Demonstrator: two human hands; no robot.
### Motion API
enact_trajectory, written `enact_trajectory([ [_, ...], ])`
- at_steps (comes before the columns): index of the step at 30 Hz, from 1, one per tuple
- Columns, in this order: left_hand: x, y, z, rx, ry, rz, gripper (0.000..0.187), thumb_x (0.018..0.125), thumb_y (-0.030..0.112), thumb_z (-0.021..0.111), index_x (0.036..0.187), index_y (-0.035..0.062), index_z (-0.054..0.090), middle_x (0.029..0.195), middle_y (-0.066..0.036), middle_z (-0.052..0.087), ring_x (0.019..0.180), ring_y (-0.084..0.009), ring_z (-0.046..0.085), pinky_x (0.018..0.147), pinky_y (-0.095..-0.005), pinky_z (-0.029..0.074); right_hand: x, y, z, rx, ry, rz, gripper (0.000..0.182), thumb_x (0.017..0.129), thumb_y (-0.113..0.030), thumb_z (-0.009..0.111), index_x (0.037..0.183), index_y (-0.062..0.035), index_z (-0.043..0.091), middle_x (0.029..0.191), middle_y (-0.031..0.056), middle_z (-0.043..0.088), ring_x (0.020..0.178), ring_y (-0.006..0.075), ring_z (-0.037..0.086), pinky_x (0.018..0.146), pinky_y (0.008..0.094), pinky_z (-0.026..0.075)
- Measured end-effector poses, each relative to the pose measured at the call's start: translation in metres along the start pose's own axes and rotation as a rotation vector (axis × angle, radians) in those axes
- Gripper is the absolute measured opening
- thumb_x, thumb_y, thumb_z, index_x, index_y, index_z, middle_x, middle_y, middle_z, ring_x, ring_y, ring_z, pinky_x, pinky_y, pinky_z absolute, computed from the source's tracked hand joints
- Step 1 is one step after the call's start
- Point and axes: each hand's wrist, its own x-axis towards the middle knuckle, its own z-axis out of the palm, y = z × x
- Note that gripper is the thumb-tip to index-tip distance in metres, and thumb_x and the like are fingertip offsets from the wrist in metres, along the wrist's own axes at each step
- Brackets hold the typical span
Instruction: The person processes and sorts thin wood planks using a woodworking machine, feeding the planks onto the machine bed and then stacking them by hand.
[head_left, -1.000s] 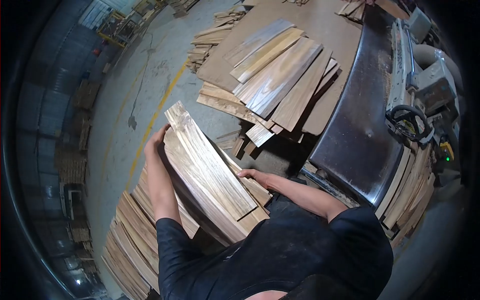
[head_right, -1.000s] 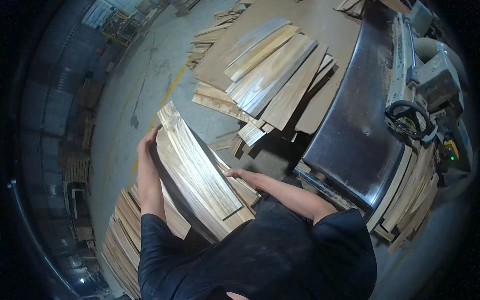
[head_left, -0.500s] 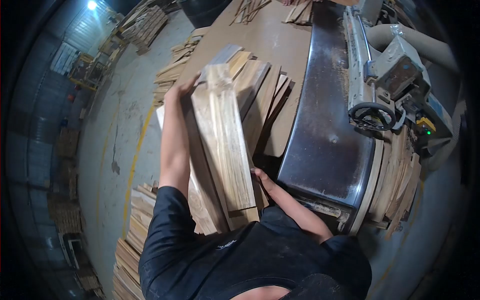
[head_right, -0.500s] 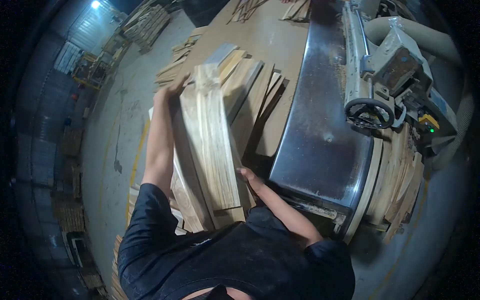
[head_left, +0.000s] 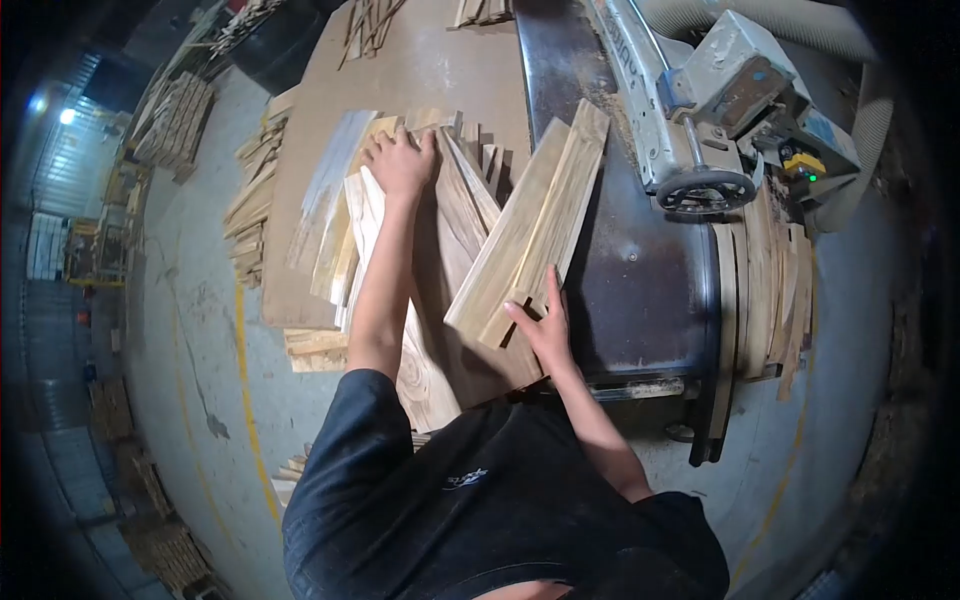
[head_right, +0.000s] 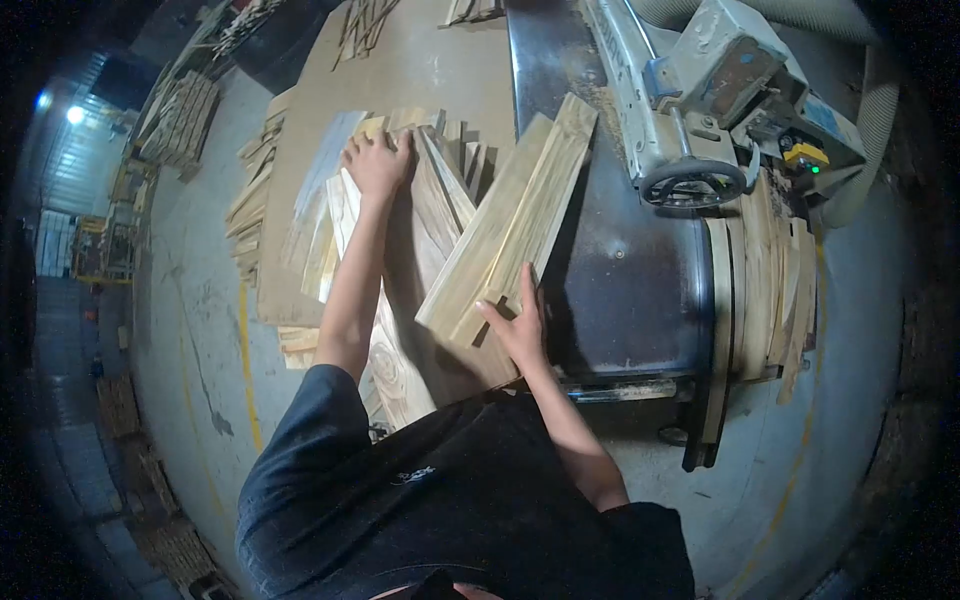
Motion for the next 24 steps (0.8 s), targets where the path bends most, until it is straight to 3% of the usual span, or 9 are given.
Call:
enact_trajectory([
  [6, 0.01, 0.0, 0.004, -0.039, -0.023, 0.008, 0.062, 0.089, 0.058, 0.05, 0.119, 0.0073, 0.068, 0.125, -0.025, 0.059, 0.127, -0.041, 0.046, 0.11, -0.0558, 0.025, 0.017, 0.004, 0.019, -0.029, 0.117, 0.074, 0.09, 0.083, -0.019, 0.078, 0.152, 0.0024, 0.023, 0.153, 0.0227, 0.033, 0.142, 0.0277, 0.033, 0.116, 0.0384, 0.027],
  [9, 0.015, 0.006, 0.004, -0.123, -0.048, 0.063, 0.064, 0.089, 0.059, 0.048, 0.124, 0.0089, 0.065, 0.133, -0.026, 0.055, 0.132, -0.0396, 0.043, 0.112, -0.0549, 0.023, 0.017, 0.012, 0.01, 0.196, 0.093, 0.162, 0.077, 0.087, -0.015, 0.073, 0.149, 0.0019, 0.031, 0.154, 0.0212, 0.035, 0.143, 0.0248, 0.032, 0.117, 0.0364, 0.025],
  [13, 0.026, 0.022, 0.004, -0.141, -0.127, 0.137, 0.061, 0.088, 0.059, 0.05, 0.122, 0.0112, 0.066, 0.136, -0.024, 0.053, 0.132, -0.0392, 0.043, 0.112, -0.0547, 0.023, 0.008, 0.008, -0.005, 0.367, 0.118, 0.287, 0.064, 0.091, -0.006, 0.066, 0.148, -0.0019, 0.038, 0.145, 0.0118, 0.045, 0.119, 0.017, 0.054, 0.098, 0.0297, 0.047],
  [16, 0.025, 0.03, 0.02, -0.333, -0.003, 0.202, 0.055, 0.085, 0.053, 0.061, 0.122, 0.0134, 0.067, 0.135, -0.024, 0.053, 0.133, -0.04, 0.042, 0.112, -0.0552, 0.024, -0.015, 0.013, -0.022, 0.635, 0.144, 0.336, 0.056, 0.093, -0.007, 0.061, 0.146, -0.0009, 0.041, 0.145, 0.0125, 0.045, 0.121, 0.0198, 0.053, 0.098, 0.031, 0.046],
  [17, 0.025, 0.031, 0.029, -0.327, -0.005, 0.195, 0.055, 0.085, 0.053, 0.061, 0.122, 0.0134, 0.067, 0.135, -0.024, 0.053, 0.133, -0.04, 0.042, 0.112, -0.0552, 0.024, -0.024, 0.025, -0.028, 0.42, 0.154, 0.276, 0.055, 0.095, -0.011, 0.058, 0.146, -0.0011, 0.04, 0.132, 0.0136, 0.055, 0.117, 0.0204, 0.056, 0.097, 0.0299, 0.046],
  [18, 0.024, 0.033, 0.04, -0.754, 0.084, 0.202, 0.053, 0.082, 0.048, 0.067, 0.122, 0.0139, 0.067, 0.135, -0.025, 0.052, 0.133, -0.0422, 0.04, 0.112, -0.0561, 0.024, -0.034, 0.033, -0.033, 0.42, 0.146, 0.281, 0.055, 0.095, -0.011, 0.058, 0.146, -0.0011, 0.04, 0.132, 0.0136, 0.055, 0.117, 0.0204, 0.056, 0.097, 0.0299, 0.046],
  [19, 0.023, 0.03, 0.045, -1.178, 0.182, 0.203, 0.052, 0.079, 0.043, 0.074, 0.122, 0.0145, 0.067, 0.135, -0.025, 0.051, 0.134, -0.0443, 0.038, 0.112, -0.057, 0.023, -0.041, 0.04, -0.038, 0.1, 0.225, 0.258, 0.058, 0.093, -0.016, 0.061, 0.145, 0.0009, 0.04, 0.136, 0.0177, 0.052, 0.124, 0.0254, 0.05, 0.104, 0.0345, 0.04],
  [20, 0.019, 0.016, 0.036, -1.169, 0.188, 0.199, 0.052, 0.079, 0.043, 0.074, 0.122, 0.0145, 0.067, 0.135, -0.025, 0.051, 0.134, -0.0443, 0.038, 0.112, -0.057, 0.023, -0.045, 0.042, -0.039, -0.217, 0.299, 0.225, 0.063, 0.09, -0.021, 0.064, 0.143, 0.0028, 0.041, 0.14, 0.0217, 0.049, 0.131, 0.0303, 0.045, 0.111, 0.0391, 0.033],
  [24, -0.049, -0.058, -0.045, -0.561, 0.085, 0.243, 0.066, 0.073, 0.038, 0.082, 0.13, 0.0135, 0.06, 0.146, -0.028, 0.037, 0.134, -0.0507, 0.034, 0.11, -0.0561, 0.03, -0.055, 0.043, -0.027, 0.059, 0.258, 0.4, 0.071, 0.088, -0.028, 0.067, 0.144, 0.0046, 0.038, 0.146, 0.0265, 0.04, 0.139, 0.0349, 0.036, 0.115, 0.0415, 0.026],
])
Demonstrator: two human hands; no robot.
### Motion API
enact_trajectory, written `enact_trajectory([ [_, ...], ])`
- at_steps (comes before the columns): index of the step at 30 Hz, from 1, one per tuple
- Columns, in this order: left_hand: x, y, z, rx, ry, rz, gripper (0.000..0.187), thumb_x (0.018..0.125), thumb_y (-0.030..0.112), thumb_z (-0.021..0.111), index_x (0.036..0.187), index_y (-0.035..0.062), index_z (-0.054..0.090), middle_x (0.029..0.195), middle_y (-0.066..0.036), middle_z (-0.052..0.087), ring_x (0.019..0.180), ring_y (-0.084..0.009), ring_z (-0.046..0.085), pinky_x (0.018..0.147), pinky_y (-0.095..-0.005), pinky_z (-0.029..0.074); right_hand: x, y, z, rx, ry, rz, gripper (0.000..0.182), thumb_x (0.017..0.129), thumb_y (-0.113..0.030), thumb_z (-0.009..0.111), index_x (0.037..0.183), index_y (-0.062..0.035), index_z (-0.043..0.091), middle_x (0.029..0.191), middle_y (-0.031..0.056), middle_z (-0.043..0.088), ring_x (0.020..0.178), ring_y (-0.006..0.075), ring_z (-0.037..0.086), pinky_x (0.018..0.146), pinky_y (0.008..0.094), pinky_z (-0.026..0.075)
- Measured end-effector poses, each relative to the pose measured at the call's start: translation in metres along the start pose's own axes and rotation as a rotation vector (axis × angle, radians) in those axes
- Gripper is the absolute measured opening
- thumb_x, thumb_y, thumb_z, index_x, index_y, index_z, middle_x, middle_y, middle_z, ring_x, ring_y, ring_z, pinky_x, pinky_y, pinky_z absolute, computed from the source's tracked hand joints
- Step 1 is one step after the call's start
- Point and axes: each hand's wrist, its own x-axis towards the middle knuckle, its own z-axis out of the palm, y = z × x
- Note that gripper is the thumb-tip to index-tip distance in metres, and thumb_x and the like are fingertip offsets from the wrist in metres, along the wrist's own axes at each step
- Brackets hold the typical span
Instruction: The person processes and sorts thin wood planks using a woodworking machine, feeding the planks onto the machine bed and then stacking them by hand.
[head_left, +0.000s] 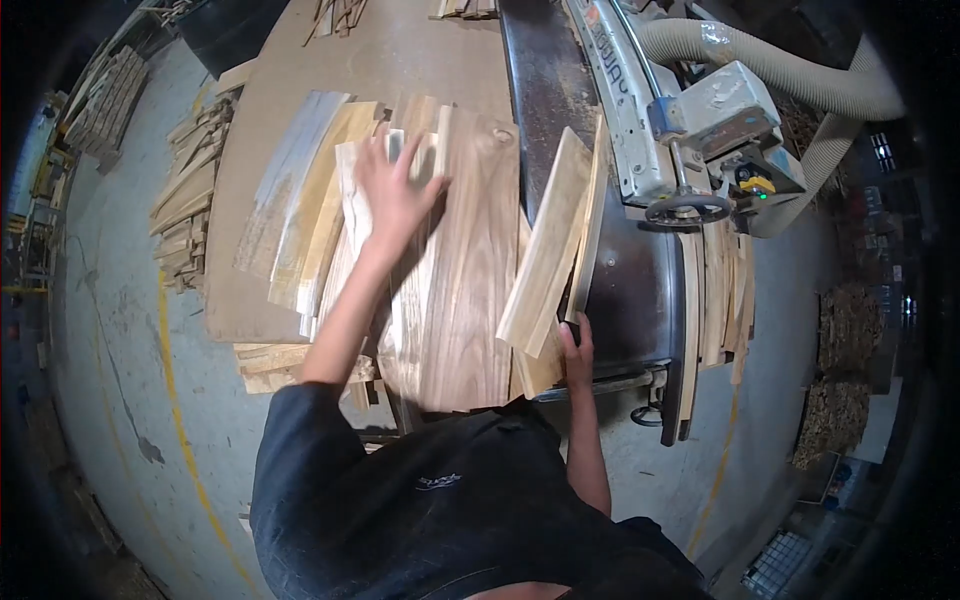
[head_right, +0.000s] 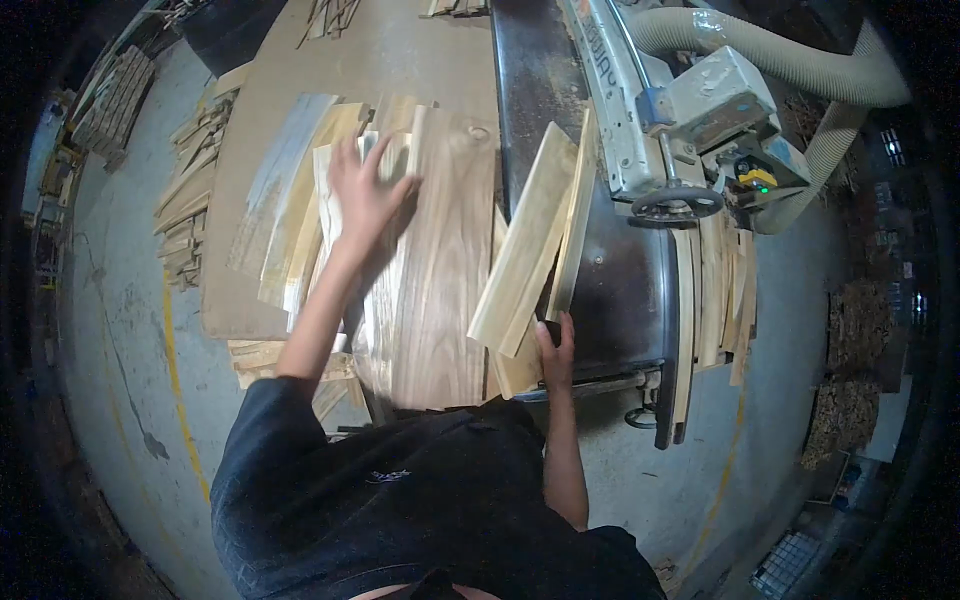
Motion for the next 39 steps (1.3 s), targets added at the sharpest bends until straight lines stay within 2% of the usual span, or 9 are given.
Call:
enact_trajectory([
  [2, -0.05, 0.0, -0.037, 0.04, -0.031, -0.21, 0.084, 0.068, 0.042, 0.085, 0.138, 0.0104, 0.052, 0.147, -0.03, 0.033, 0.136, -0.0491, 0.032, 0.11, -0.0555, 0.03, -0.002, -0.001, 0.014, -0.309, -0.049, -0.148, 0.078, 0.087, -0.033, 0.068, 0.146, 0.0055, 0.034, 0.153, 0.0271, 0.028, 0.142, 0.0364, 0.029, 0.116, 0.0426, 0.025],
  [6, -0.14, 0.025, -0.08, 0.013, -0.164, -0.65, 0.104, 0.068, 0.05, 0.084, 0.142, -0.0056, 0.038, 0.145, -0.033, 0.036, 0.137, -0.0497, 0.03, 0.111, -0.0572, 0.026, -0.013, 0.005, 0.039, -0.198, -0.07, -0.097, 0.086, 0.088, -0.037, 0.067, 0.15, 0.0038, 0.024, 0.156, 0.0263, 0.021, 0.144, 0.0372, 0.024, 0.117, 0.0433, 0.022],
  [12, -0.118, -0.011, -0.069, -0.525, -0.133, -0.792, 0.088, 0.072, 0.043, 0.084, 0.132, -0.0097, 0.049, 0.127, -0.033, 0.055, 0.122, -0.0412, 0.053, 0.104, -0.042, 0.041, -0.018, -0.081, 0.118, 0.188, -0.27, 0.027, 0.068, 0.093, -0.031, 0.064, 0.145, 0.0, 0.035, 0.142, 0.0151, 0.043, 0.131, 0.0239, 0.042, 0.108, 0.0371, 0.035],
  [16, -0.1, -0.047, -0.054, -0.524, -0.103, -0.786, 0.075, 0.077, 0.04, 0.081, 0.125, -0.0096, 0.054, 0.113, -0.027, 0.065, 0.107, -0.0353, 0.064, 0.095, -0.0401, 0.048, 0.005, -0.092, 0.15, 0.337, -0.236, 0.25, 0.063, 0.092, -0.035, 0.067, 0.14, -0.0012, 0.044, 0.138, 0.0141, 0.05, 0.128, 0.0216, 0.046, 0.105, 0.0369, 0.038],
  [21, -0.074, -0.073, -0.042, -0.414, -0.156, -0.712, 0.091, 0.079, 0.042, 0.08, 0.133, -0.0192, 0.042, 0.134, -0.037, 0.049, 0.13, -0.0396, 0.047, 0.11, -0.0406, 0.035, 0.036, -0.069, 0.188, -0.121, -0.076, -0.083, 0.07, 0.083, -0.05, 0.073, 0.128, 0.0022, 0.057, 0.137, 0.0228, 0.048, 0.133, 0.0349, 0.037, 0.109, 0.0425, 0.035],
  [25, -0.071, -0.071, -0.031, -0.476, -0.066, -0.573, 0.091, 0.077, 0.04, 0.081, 0.134, -0.019, 0.041, 0.138, -0.035, 0.046, 0.133, -0.039, 0.044, 0.113, -0.0414, 0.031, 0.06, -0.047, 0.187, -0.004, -0.05, 0.115, 0.057, 0.086, -0.041, 0.074, 0.124, -0.0006, 0.06, 0.127, 0.0155, 0.057, 0.116, 0.0243, 0.055, 0.101, 0.0385, 0.043],
  [29, -0.079, -0.069, -0.026, -0.349, -0.045, -0.507, 0.091, 0.077, 0.044, 0.081, 0.137, -0.0123, 0.042, 0.141, -0.035, 0.041, 0.136, -0.0432, 0.037, 0.113, -0.0468, 0.03, 0.036, -0.064, 0.142, 0.536, -0.113, 0.278, 0.06, 0.086, -0.029, 0.076, 0.135, -0.0059, 0.05, 0.126, 0.0084, 0.06, 0.115, 0.0238, 0.058, 0.099, 0.0416, 0.045],
  [34, -0.084, -0.036, -0.029, 0.091, -0.103, -0.375, 0.089, 0.077, 0.048, 0.078, 0.145, 0.004, 0.041, 0.145, -0.037, 0.032, 0.138, -0.0518, 0.027, 0.111, -0.0603, 0.026, 0.004, -0.022, 0.054, 0.522, 0.087, 0.273, 0.048, 0.096, -0.028, 0.063, 0.14, -0.0133, 0.049, 0.122, 0.003, 0.062, 0.108, 0.0175, 0.061, 0.09, 0.0369, 0.047],
  [39, -0.124, 0.04, -0.036, -0.071, -0.065, -0.064, 0.064, 0.084, 0.031, 0.075, 0.138, 0.0086, 0.05, 0.148, -0.028, 0.035, 0.14, -0.0481, 0.026, 0.111, -0.0636, 0.023, -0.037, 0.0, -0.031, 0.504, 0.179, 0.29, 0.049, 0.098, -0.039, 0.057, 0.138, -0.0109, 0.054, 0.122, 0.0051, 0.064, 0.106, 0.0171, 0.062, 0.084, 0.0341, 0.048],
])
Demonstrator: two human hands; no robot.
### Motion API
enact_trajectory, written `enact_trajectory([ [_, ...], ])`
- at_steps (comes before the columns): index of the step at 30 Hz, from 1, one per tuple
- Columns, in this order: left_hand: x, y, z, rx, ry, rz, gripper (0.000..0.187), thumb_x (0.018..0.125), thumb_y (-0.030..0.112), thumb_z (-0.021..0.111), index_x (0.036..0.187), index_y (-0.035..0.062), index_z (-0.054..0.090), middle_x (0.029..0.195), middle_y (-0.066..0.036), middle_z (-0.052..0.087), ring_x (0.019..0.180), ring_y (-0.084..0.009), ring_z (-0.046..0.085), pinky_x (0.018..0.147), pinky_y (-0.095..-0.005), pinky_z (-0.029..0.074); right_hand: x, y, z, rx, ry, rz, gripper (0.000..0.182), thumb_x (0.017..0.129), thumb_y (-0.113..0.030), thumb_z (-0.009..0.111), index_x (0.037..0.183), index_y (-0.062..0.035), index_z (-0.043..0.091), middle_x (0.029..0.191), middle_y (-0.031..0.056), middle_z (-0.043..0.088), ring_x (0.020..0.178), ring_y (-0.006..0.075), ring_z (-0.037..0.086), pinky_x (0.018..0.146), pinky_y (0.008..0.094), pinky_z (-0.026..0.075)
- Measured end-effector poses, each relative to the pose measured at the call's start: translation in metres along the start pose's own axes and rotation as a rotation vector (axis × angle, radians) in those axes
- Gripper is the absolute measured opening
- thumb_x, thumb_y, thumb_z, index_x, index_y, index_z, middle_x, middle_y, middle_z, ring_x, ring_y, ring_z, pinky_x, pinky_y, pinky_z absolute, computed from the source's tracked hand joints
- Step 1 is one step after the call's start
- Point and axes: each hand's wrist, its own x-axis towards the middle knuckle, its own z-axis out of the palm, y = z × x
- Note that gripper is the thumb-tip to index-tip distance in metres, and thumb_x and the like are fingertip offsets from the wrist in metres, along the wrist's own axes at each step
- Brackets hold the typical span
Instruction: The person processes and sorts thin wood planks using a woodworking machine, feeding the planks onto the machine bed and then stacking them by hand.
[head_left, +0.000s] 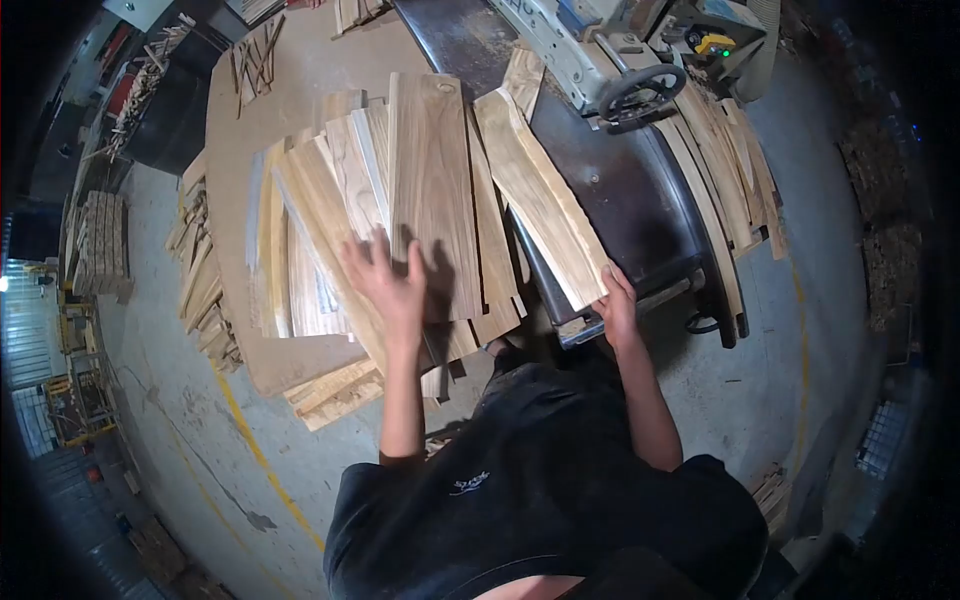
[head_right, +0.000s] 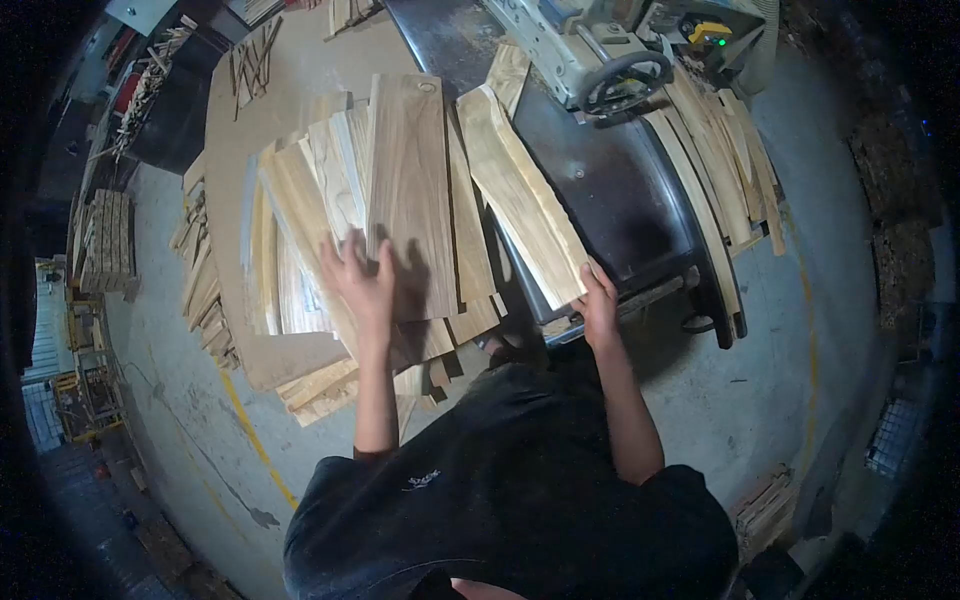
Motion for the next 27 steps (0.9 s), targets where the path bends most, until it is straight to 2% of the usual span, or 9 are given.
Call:
enact_trajectory([
  [4, -0.075, 0.076, 0.03, -0.206, -0.122, 0.032, 0.049, 0.081, 0.019, 0.076, 0.126, 0.0065, 0.061, 0.138, -0.028, 0.047, 0.131, -0.046, 0.041, 0.11, -0.0526, 0.032, -0.016, -0.022, -0.066, -0.06, 0.179, -0.047, 0.044, 0.098, -0.036, 0.059, 0.129, -0.0056, 0.06, 0.111, 0.0072, 0.068, 0.093, 0.0167, 0.067, 0.071, 0.0282, 0.052],
  [9, -0.142, 0.144, 0.086, 0.275, -0.312, 0.129, 0.063, 0.087, 0.05, 0.063, 0.139, 0.0157, 0.054, 0.154, -0.024, 0.032, 0.144, -0.0433, 0.025, 0.112, -0.0598, 0.02, -0.01, -0.059, -0.163, -0.113, 0.188, -0.202, 0.034, 0.099, -0.027, 0.059, 0.119, 0.0005, 0.064, 0.104, 0.007, 0.069, 0.094, 0.0136, 0.066, 0.076, 0.0294, 0.055],
  [12, -0.148, 0.146, 0.114, 0.358, -0.251, 0.102, 0.052, 0.089, 0.039, 0.061, 0.139, 0.0239, 0.055, 0.155, -0.018, 0.034, 0.144, -0.0399, 0.028, 0.111, -0.0599, 0.022, 0.007, -0.081, -0.233, -0.324, 0.312, -0.592, 0.026, 0.097, -0.02, 0.063, 0.103, 0.005, 0.068, 0.094, 0.0042, 0.069, 0.089, 0.0089, 0.059, 0.085, 0.0266, 0.047],
  [16, -0.14, 0.153, 0.142, 0.468, -0.216, 0.098, 0.044, 0.093, 0.041, 0.057, 0.133, 0.0266, 0.06, 0.155, -0.013, 0.035, 0.145, -0.0368, 0.028, 0.111, -0.0593, 0.025, -0.015, -0.185, -0.302, -0.183, 0.403, -0.513, 0.023, 0.098, -0.018, 0.06, 0.102, 0.0036, 0.067, 0.093, 0.0078, 0.069, 0.08, 0.0134, 0.061, 0.078, 0.0294, 0.05],
  [18, -0.138, 0.163, 0.155, 0.342, -0.295, 0.02, 0.041, 0.094, 0.046, 0.055, 0.129, 0.0251, 0.064, 0.155, -0.016, 0.034, 0.145, -0.0389, 0.024, 0.112, -0.0612, 0.02, -0.033, -0.216, -0.313, -0.383, 0.589, -0.743, 0.023, 0.098, -0.018, 0.059, 0.099, 0.003, 0.066, 0.092, 0.0122, 0.069, 0.078, 0.0174, 0.062, 0.075, 0.0308, 0.051],
  [19, -0.133, 0.171, 0.16, 0.262, -0.342, -0.035, 0.042, 0.095, 0.047, 0.053, 0.126, 0.0232, 0.066, 0.153, -0.017, 0.038, 0.145, -0.0393, 0.024, 0.112, -0.0611, 0.018, -0.041, -0.21, -0.33, -0.62, 0.536, -0.853, 0.024, 0.097, -0.021, 0.062, 0.092, 0.0017, 0.065, 0.095, 0.0154, 0.07, 0.081, 0.0207, 0.064, 0.076, 0.0338, 0.051],
  [22, -0.128, 0.222, 0.162, -0.703, -0.389, -0.613, 0.053, 0.101, 0.044, 0.048, 0.129, 0.0008, 0.061, 0.13, -0.022, 0.06, 0.126, -0.0254, 0.053, 0.107, -0.0346, 0.036, -0.058, -0.209, -0.302, -0.677, -0.275, -1.539, 0.031, 0.076, -0.016, 0.084, 0.097, -0.0073, 0.063, 0.099, 0.0133, 0.072, 0.089, 0.0256, 0.069, 0.074, 0.0349, 0.054],
  [25, -0.158, 0.277, 0.164, -0.698, -0.194, -0.576, 0.052, 0.102, 0.039, 0.048, 0.131, -0.0029, 0.057, 0.128, -0.022, 0.061, 0.124, -0.0258, 0.055, 0.106, -0.0338, 0.038, -0.038, -0.158, -0.281, -0.755, -0.519, -1.547, 0.018, 0.069, -0.009, 0.083, 0.081, -0.0055, 0.07, 0.101, 0.0045, 0.072, 0.089, 0.0219, 0.067, 0.073, 0.0314, 0.054],
  [27, -0.181, 0.307, 0.176, -0.671, -0.165, -0.504, 0.052, 0.103, 0.038, 0.047, 0.133, -0.0036, 0.055, 0.132, -0.025, 0.058, 0.129, -0.0297, 0.051, 0.109, -0.0368, 0.035, -0.015, -0.121, -0.276, -0.834, -0.691, -1.409, 0.014, 0.068, -0.004, 0.078, 0.081, -0.0055, 0.073, 0.098, 0.0026, 0.073, 0.099, 0.0203, 0.063, 0.088, 0.0344, 0.051],
])
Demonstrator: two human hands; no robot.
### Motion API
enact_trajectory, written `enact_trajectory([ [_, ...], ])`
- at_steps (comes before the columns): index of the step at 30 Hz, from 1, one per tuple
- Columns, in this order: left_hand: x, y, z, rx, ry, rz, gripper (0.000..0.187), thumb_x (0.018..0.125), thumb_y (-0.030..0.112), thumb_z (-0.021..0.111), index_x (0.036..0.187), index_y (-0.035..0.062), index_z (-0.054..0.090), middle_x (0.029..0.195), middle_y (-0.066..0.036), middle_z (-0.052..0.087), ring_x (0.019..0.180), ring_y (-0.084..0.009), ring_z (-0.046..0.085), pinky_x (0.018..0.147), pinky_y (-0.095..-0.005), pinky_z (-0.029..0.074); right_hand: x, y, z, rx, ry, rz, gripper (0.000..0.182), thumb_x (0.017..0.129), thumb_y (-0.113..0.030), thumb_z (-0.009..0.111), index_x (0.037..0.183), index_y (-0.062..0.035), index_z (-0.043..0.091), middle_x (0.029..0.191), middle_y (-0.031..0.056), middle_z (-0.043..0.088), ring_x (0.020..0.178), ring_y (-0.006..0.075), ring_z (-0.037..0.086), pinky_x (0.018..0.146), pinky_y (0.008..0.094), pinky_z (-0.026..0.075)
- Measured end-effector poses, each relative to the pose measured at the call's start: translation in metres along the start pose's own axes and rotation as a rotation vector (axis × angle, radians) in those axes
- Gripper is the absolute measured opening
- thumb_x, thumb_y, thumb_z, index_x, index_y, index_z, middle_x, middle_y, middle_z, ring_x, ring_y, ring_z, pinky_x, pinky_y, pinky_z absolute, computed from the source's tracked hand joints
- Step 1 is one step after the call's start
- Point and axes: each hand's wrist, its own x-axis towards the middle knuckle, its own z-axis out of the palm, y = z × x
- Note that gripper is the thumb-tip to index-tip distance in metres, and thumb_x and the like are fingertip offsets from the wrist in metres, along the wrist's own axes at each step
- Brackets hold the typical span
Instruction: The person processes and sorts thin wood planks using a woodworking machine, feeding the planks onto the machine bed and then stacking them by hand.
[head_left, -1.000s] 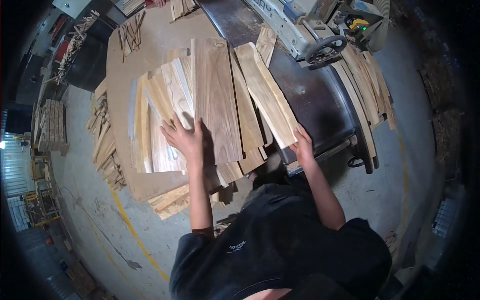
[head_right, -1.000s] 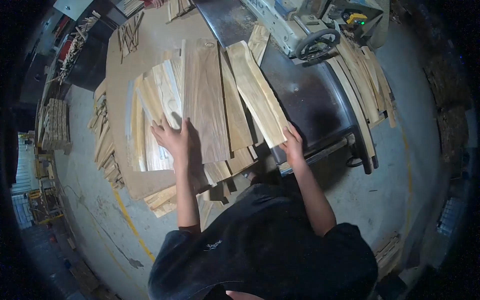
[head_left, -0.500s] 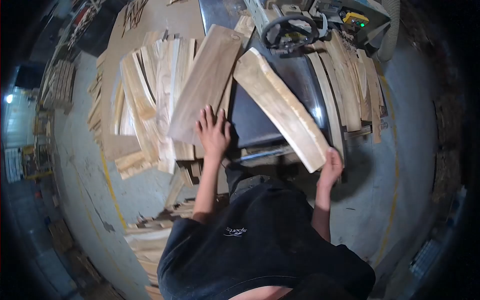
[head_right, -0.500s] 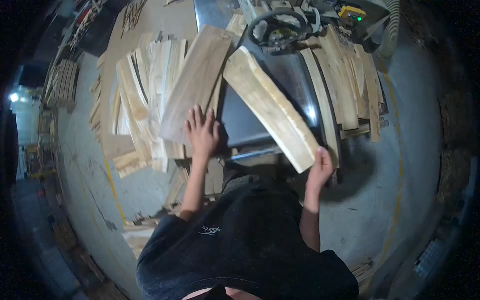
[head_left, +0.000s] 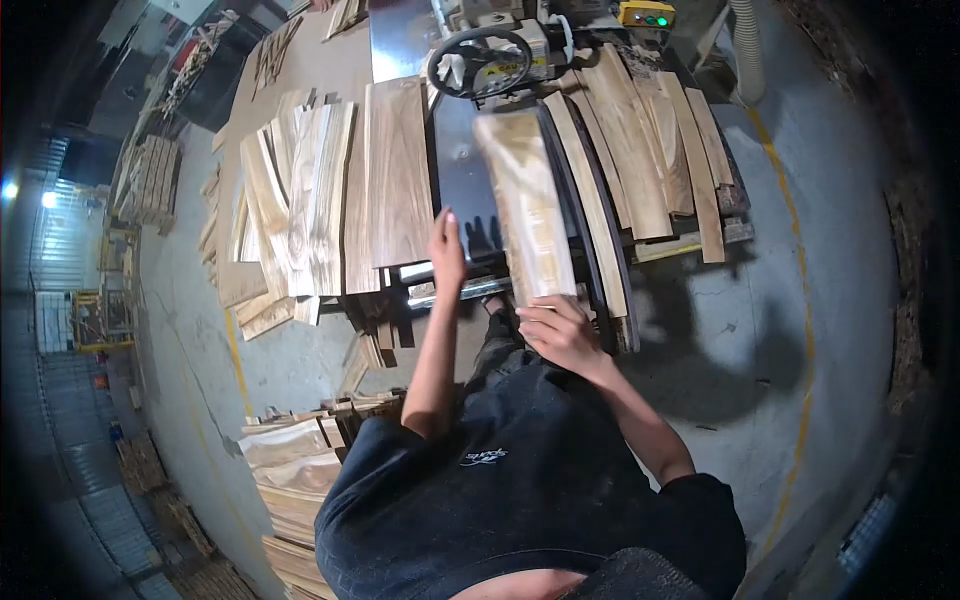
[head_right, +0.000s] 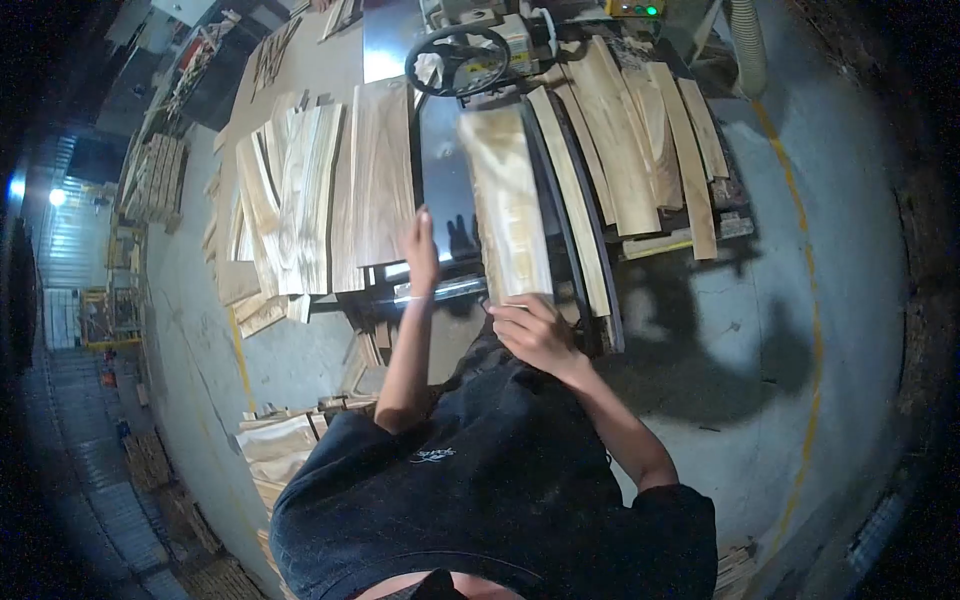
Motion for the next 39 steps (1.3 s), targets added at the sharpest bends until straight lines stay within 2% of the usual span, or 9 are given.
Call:
enact_trajectory([
  [4, -0.024, -0.037, 0.063, 0.671, -0.152, 0.297, 0.068, 0.096, 0.043, 0.055, 0.144, -0.0029, 0.038, 0.151, -0.031, 0.031, 0.141, -0.0479, 0.027, 0.115, -0.0541, 0.023, -0.031, 0.044, 0.055, -0.051, -0.109, 0.112, 0.021, 0.068, 0.001, 0.072, 0.09, -0.003, 0.072, 0.116, 0.0136, 0.065, 0.114, 0.0279, 0.056, 0.101, 0.0442, 0.043],
  [9, -0.022, -0.04, 0.132, 0.819, -0.133, 0.338, 0.078, 0.094, 0.043, 0.053, 0.147, -0.0083, 0.028, 0.154, -0.032, 0.024, 0.145, -0.0447, 0.02, 0.115, -0.0559, 0.019, -0.031, 0.073, 0.058, -0.284, -0.236, 0.321, 0.04, 0.07, 0.004, 0.059, 0.11, 0.0089, 0.06, 0.135, 0.0276, 0.046, 0.137, 0.0438, 0.035, 0.112, 0.0518, 0.029],
  [12, 0.02, -0.035, 0.159, 0.766, -0.033, 0.332, 0.073, 0.093, 0.041, 0.053, 0.146, -0.0053, 0.035, 0.153, -0.031, 0.028, 0.144, -0.0433, 0.025, 0.115, -0.055, 0.021, -0.007, 0.073, 0.055, -0.265, -0.135, 0.631, 0.071, 0.078, -0.014, 0.071, 0.137, 0.0113, 0.04, 0.149, 0.034, 0.028, 0.142, 0.0483, 0.023, 0.117, 0.0542, 0.022],
  [15, 0.07, -0.024, 0.174, 0.748, 0.05, 0.286, 0.066, 0.092, 0.037, 0.053, 0.143, -0.0033, 0.041, 0.151, -0.03, 0.032, 0.143, -0.0422, 0.028, 0.113, -0.0541, 0.023, 0.022, 0.095, 0.056, -0.345, -0.35, 0.642, 0.085, 0.08, -0.024, 0.075, 0.143, 0.0103, 0.031, 0.153, 0.0357, 0.019, 0.144, 0.0495, 0.016, 0.118, 0.0545, 0.018],
  [25, 0.172, -0.018, 0.187, 0.589, 0.143, 0.291, 0.048, 0.091, 0.026, 0.056, 0.134, 0.0028, 0.055, 0.148, -0.03, 0.036, 0.14, -0.042, 0.033, 0.112, -0.0534, 0.024, 0.115, 0.174, 0.072, -0.281, -0.3, 0.753, 0.062, 0.087, -0.033, 0.068, 0.131, 0.0085, 0.054, 0.152, 0.0285, 0.031, 0.144, 0.0422, 0.025, 0.114, 0.0424, 0.032],
  [28, 0.186, -0.027, 0.171, 0.183, 0.193, 0.297, 0.042, 0.087, 0.021, 0.063, 0.127, 0.0067, 0.061, 0.145, -0.031, 0.04, 0.137, -0.0446, 0.035, 0.11, -0.0536, 0.027, 0.131, 0.192, 0.075, -0.238, -0.276, 0.8, 0.064, 0.089, -0.038, 0.066, 0.131, 0.0083, 0.054, 0.152, 0.0273, 0.031, 0.145, 0.0396, 0.025, 0.115, 0.0411, 0.031],
  [32, 0.186, -0.02, 0.076, 0.58, 0.469, 0.443, 0.044, 0.082, 0.025, 0.071, 0.122, 0.0068, 0.063, 0.142, -0.03, 0.043, 0.13, -0.0481, 0.04, 0.108, -0.0571, 0.03, 0.151, 0.215, 0.086, -0.274, -0.228, 0.811, 0.064, 0.089, -0.039, 0.066, 0.132, 0.0063, 0.055, 0.154, 0.0245, 0.031, 0.147, 0.0369, 0.022, 0.116, 0.0384, 0.029],
  [34, 0.169, -0.007, 0.027, 0.872, 0.629, 0.259, 0.048, 0.082, 0.033, 0.074, 0.121, 0.007, 0.063, 0.14, -0.029, 0.044, 0.128, -0.0479, 0.042, 0.106, -0.0592, 0.03, 0.161, 0.222, 0.088, -0.205, -0.211, 0.83, 0.062, 0.09, -0.037, 0.066, 0.135, 0.0044, 0.053, 0.154, 0.0232, 0.031, 0.147, 0.0365, 0.021, 0.116, 0.0395, 0.028],
  [39, 0.104, -0.055, -0.018, 0.943, 0.601, 0.229, 0.053, 0.081, 0.042, 0.075, 0.12, 0.0084, 0.064, 0.135, -0.03, 0.047, 0.122, -0.0484, 0.045, 0.1, -0.0562, 0.037, 0.141, 0.236, 0.101, -0.094, -0.003, 0.636, 0.061, 0.091, -0.033, 0.065, 0.139, 0.0012, 0.048, 0.152, 0.0235, 0.036, 0.145, 0.0376, 0.026, 0.117, 0.0415, 0.027],
])
